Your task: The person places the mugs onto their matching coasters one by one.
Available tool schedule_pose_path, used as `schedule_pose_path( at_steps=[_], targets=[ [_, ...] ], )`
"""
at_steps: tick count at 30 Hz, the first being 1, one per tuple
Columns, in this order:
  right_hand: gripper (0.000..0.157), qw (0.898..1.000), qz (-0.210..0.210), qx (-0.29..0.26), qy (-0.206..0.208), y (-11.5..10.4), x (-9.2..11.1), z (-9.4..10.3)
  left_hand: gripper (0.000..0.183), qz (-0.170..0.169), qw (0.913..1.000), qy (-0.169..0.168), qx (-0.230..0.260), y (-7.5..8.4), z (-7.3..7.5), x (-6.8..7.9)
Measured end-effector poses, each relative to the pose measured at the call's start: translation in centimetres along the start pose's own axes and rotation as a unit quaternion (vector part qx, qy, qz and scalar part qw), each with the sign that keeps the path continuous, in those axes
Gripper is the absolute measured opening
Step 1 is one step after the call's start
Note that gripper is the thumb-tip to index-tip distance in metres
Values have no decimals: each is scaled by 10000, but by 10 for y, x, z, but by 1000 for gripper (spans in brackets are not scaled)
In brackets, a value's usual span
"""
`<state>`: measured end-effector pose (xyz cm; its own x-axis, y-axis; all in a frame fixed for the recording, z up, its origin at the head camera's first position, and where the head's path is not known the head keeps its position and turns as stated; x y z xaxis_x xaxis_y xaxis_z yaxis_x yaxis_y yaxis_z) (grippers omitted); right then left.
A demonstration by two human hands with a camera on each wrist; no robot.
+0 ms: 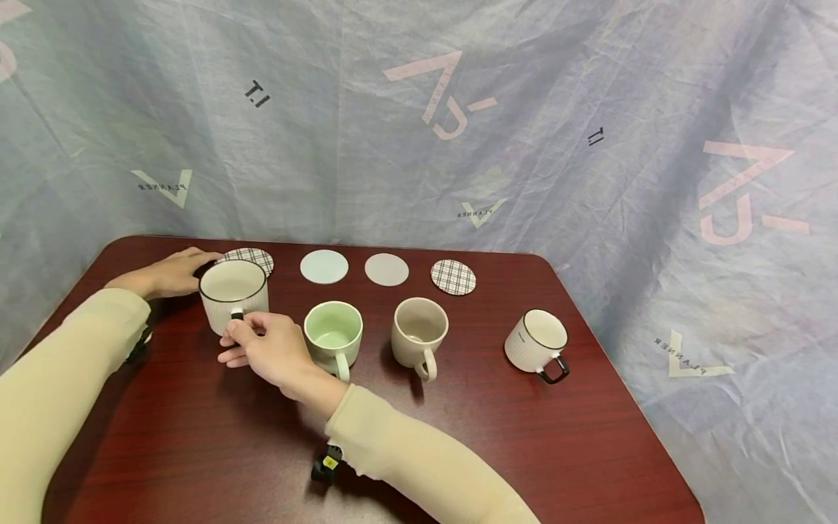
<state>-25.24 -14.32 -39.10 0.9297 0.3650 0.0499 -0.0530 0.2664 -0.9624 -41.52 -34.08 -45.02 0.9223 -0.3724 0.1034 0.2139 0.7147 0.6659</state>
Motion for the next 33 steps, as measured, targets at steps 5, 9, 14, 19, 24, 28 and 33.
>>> schedule_pose_path(
  at_steps=[5,9,14,19,24,28,33],
  targets=[
    [20,9998,2,70,159,-5,-6,2,80,-110,9999,87,41,3,1,1],
    [20,9994,2,186,282,-10,-10,3,75,-94,9999,81,100,3,0,2],
    [18,9988,-43,241,426,-13,-17,5,68,22,9999,89,144,2,0,3],
    [19,9980,-27,283,557,-14,-22,6,73,179,9997,48,126,-1,-1,3],
    [20,9977,-20,281,620,-16,-26,7,79,141,9999,50,50,0,-1,3],
    [20,9975,-17,260,656,-17,-29,8,79,44,9999,96,-68,1,0,2],
    [21,9963,-62,392,757,-19,-33,9,81,33,9999,109,-85,-2,0,0]
  ],
)
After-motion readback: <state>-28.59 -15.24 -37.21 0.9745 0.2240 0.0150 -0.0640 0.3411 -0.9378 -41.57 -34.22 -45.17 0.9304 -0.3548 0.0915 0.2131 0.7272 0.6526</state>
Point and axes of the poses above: each hand's wrist, its own x-axis away from the middle knuckle, its own z-axis out of the back of the hand, y = z × x, the point moved 10 cm from there along -x, towards the middle knuckle, and after that the axes turned 14 degrees about x, right-handed, at the moved point
